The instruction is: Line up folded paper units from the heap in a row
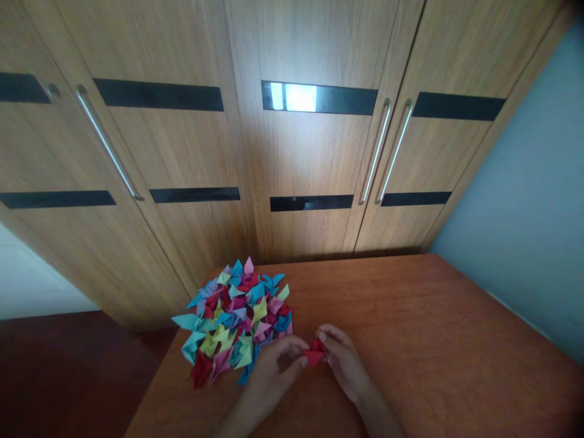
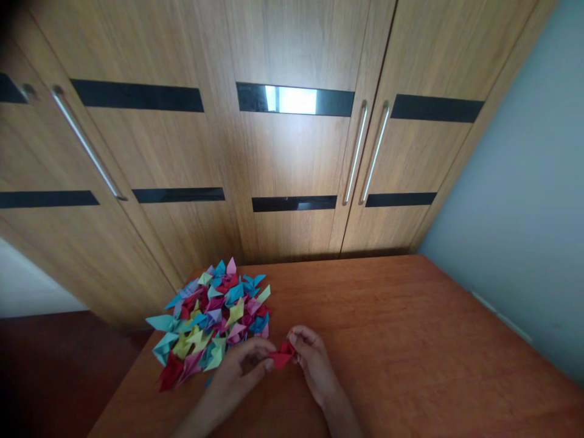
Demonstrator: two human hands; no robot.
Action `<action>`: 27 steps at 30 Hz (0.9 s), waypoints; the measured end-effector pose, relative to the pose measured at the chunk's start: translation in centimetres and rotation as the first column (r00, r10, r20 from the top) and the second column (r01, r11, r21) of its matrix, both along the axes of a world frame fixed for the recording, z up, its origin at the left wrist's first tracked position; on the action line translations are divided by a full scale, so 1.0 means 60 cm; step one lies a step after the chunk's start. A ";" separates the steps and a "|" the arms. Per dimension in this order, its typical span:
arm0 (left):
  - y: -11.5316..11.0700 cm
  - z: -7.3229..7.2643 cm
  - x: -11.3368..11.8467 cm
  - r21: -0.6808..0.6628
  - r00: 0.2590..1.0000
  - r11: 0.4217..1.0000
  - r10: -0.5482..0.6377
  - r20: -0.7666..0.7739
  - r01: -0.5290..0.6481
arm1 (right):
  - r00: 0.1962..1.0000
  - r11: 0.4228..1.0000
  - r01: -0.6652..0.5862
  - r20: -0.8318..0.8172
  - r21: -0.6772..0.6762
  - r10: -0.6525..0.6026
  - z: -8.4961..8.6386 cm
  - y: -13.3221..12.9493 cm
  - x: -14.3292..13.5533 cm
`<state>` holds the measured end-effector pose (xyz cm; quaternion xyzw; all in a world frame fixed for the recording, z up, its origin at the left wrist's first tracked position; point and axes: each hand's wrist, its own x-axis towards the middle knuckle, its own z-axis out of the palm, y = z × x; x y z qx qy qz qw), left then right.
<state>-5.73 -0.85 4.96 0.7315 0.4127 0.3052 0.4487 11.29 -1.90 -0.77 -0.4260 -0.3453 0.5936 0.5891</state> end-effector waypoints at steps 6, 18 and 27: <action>0.026 0.009 0.018 0.003 0.997 0.997 -0.074 -0.001 0.074 | 0.995 0.995 0.096 0.001 0.009 -0.096 -0.010 0.008 0.007; 0.253 0.027 0.089 0.367 0.844 0.927 0.132 -0.520 0.081 | 0.686 0.899 0.380 0.585 0.220 -0.433 -0.047 0.022 0.026; 0.342 -0.027 0.130 0.274 0.658 0.957 0.150 -0.738 0.089 | 0.573 0.919 0.253 0.718 0.302 -0.394 -0.037 0.022 0.016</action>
